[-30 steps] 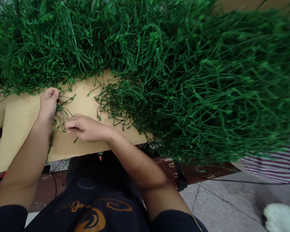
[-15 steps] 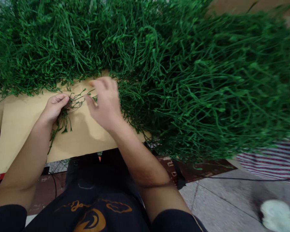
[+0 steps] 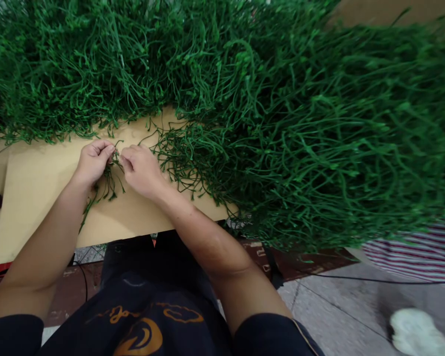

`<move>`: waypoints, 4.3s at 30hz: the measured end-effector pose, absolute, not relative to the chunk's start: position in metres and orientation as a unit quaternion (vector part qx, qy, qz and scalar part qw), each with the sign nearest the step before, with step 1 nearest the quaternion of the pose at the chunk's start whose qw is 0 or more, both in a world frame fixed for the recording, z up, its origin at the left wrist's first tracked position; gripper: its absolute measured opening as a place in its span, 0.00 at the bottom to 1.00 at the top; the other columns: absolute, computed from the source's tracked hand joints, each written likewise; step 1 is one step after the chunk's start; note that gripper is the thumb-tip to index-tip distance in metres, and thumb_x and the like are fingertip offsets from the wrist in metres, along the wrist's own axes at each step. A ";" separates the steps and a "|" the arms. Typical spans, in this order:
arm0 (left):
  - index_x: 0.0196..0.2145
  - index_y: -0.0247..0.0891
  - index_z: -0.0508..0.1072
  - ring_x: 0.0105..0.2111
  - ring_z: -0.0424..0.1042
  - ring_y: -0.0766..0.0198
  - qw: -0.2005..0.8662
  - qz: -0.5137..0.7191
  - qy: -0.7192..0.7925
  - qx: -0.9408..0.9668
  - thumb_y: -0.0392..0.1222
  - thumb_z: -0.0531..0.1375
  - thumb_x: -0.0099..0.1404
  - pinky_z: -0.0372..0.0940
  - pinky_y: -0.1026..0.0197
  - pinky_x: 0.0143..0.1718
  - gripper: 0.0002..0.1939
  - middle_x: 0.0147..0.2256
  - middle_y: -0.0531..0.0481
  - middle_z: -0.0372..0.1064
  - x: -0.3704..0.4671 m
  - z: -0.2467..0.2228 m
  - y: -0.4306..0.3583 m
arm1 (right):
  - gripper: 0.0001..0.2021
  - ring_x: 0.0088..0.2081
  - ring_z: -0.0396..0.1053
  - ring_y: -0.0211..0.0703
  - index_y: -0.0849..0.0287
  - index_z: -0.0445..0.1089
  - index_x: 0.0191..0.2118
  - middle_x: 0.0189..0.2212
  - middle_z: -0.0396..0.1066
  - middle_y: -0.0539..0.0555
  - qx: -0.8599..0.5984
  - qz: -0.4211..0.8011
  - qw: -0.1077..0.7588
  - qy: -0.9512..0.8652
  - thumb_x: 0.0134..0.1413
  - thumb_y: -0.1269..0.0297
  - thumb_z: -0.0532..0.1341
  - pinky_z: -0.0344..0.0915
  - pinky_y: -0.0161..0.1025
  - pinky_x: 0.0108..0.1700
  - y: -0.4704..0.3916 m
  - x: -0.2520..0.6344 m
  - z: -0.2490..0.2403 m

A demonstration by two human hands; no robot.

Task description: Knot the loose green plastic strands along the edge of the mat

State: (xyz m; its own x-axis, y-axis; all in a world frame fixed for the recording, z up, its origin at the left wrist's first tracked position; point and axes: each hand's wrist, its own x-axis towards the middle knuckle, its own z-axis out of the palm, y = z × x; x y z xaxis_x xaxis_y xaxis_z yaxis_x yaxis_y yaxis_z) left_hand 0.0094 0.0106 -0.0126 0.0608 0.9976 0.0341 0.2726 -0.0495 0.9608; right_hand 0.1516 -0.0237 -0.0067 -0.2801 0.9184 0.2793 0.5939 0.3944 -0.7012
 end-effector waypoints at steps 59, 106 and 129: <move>0.19 0.36 0.62 0.12 0.49 0.76 0.471 0.598 0.521 0.388 0.30 0.52 0.66 0.48 0.71 0.16 0.18 0.12 0.60 0.50 -0.019 -0.002 0.023 | 0.10 0.30 0.57 0.37 0.60 0.61 0.25 0.24 0.63 0.52 -0.239 0.308 0.220 -0.894 0.55 0.75 0.50 0.57 0.36 0.37 -0.087 0.140 0.019; 0.20 0.37 0.56 0.17 0.53 0.75 0.670 0.450 0.413 0.423 0.46 0.57 0.64 0.49 0.71 0.16 0.19 0.20 0.57 0.47 -0.004 0.007 0.006 | 0.14 0.54 0.55 0.58 0.57 0.66 0.47 0.49 0.63 0.61 -0.564 0.065 0.351 -0.744 0.56 0.61 0.54 0.55 0.59 0.52 -0.043 0.191 0.019; 0.22 0.37 0.58 0.17 0.51 0.76 0.664 0.523 0.411 0.341 0.41 0.51 0.68 0.53 0.74 0.15 0.16 0.20 0.56 0.47 -0.007 0.009 0.008 | 0.10 0.28 0.55 0.35 0.59 0.59 0.28 0.26 0.60 0.49 -0.476 0.361 0.268 -0.756 0.61 0.64 0.51 0.50 0.35 0.33 -0.045 0.123 0.001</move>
